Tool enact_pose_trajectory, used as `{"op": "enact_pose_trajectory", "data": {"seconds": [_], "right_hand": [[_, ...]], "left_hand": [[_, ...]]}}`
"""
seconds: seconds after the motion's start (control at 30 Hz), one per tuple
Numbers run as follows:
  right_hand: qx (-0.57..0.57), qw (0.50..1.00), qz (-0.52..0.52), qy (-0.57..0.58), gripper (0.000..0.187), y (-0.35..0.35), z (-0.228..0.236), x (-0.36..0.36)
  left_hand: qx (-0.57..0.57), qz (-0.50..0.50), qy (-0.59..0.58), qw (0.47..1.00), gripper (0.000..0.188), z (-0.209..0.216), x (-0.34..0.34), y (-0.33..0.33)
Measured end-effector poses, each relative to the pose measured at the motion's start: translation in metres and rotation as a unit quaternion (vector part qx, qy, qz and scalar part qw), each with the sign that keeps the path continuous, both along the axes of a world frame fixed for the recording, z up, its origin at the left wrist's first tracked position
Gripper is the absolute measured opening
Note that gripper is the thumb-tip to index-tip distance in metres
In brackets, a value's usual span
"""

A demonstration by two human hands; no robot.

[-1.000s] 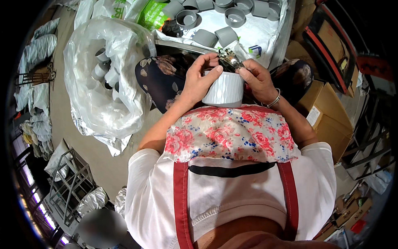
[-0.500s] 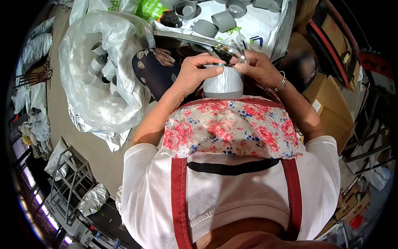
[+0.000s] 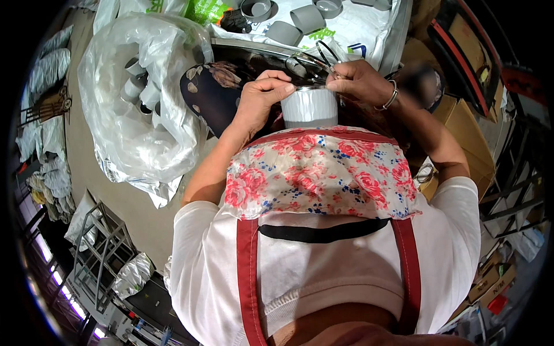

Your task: The person attaches metal circular rings to grey plastic pipe fittings. The person takes a metal ring from a small oven, places it onto the rim of a grey plastic pipe fitting, and then places the assembled piece into a large container.

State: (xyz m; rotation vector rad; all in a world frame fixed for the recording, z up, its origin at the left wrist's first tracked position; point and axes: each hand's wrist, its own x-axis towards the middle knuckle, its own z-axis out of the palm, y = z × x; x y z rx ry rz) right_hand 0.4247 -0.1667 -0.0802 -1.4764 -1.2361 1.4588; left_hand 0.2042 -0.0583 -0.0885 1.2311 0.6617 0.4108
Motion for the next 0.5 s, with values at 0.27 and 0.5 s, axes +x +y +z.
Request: {"op": "enact_pose_trajectory", "data": {"seconds": [0.27,0.5], "right_hand": [[0.160,0.979,-0.023,-0.125,0.014,-0.028,0.019,-0.005],[0.343,0.877,-0.164,-0.295,0.014,-0.037,0.032,-0.017]], "left_hand": [[-0.389,-0.094,0.062,0.914,0.032,0.012,0.011,0.008],[-0.392,-0.092,-0.031,0.915,0.046,0.024,0.020,0.014]]}}
